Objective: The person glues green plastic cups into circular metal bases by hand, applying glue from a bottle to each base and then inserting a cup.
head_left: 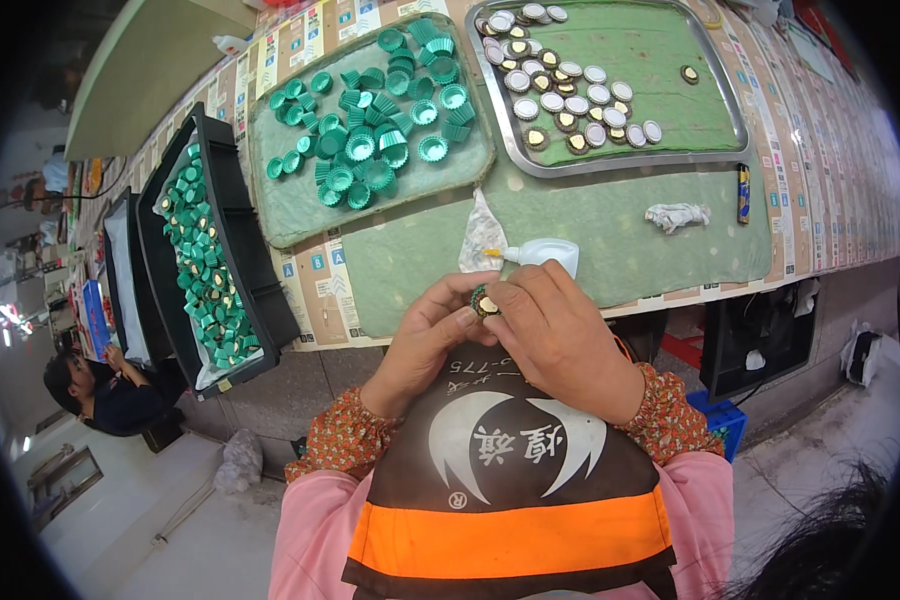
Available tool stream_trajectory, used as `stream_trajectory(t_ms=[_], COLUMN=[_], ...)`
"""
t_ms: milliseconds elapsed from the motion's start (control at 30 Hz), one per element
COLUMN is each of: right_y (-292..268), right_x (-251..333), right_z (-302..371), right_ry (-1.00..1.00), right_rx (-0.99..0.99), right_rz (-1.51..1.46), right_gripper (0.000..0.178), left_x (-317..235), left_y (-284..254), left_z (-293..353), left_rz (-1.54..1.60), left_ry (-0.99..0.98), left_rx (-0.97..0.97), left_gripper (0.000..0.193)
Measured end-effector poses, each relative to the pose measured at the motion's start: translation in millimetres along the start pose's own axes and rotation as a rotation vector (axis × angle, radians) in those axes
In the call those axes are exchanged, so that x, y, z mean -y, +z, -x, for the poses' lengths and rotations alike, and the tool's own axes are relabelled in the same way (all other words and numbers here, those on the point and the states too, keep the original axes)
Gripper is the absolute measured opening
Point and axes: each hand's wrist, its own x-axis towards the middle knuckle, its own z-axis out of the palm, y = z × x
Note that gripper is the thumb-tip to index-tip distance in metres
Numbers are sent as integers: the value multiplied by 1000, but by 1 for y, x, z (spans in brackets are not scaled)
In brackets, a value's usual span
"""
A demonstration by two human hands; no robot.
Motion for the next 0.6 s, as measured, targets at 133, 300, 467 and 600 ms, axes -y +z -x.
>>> stream_trajectory(t_ms=[133,300,467,600], right_y=[3,8,12,18], right_x=[-6,-7,-7,-10], right_z=[3,7,8,9], right_ry=[-29,0,9,-22], right_rx=[43,40,17,-26], right_rz=[51,34,13,-19], right_gripper=[37,36,35,30], left_x=[-2,-4,7,13], left_y=[6,10,9,5], left_z=[3,6,1,-2], left_rz=[-4,-211,-201,-189], left_ry=[-59,19,77,77], left_rx=[-14,-28,-101,-160], left_gripper=[44,45,32,20])
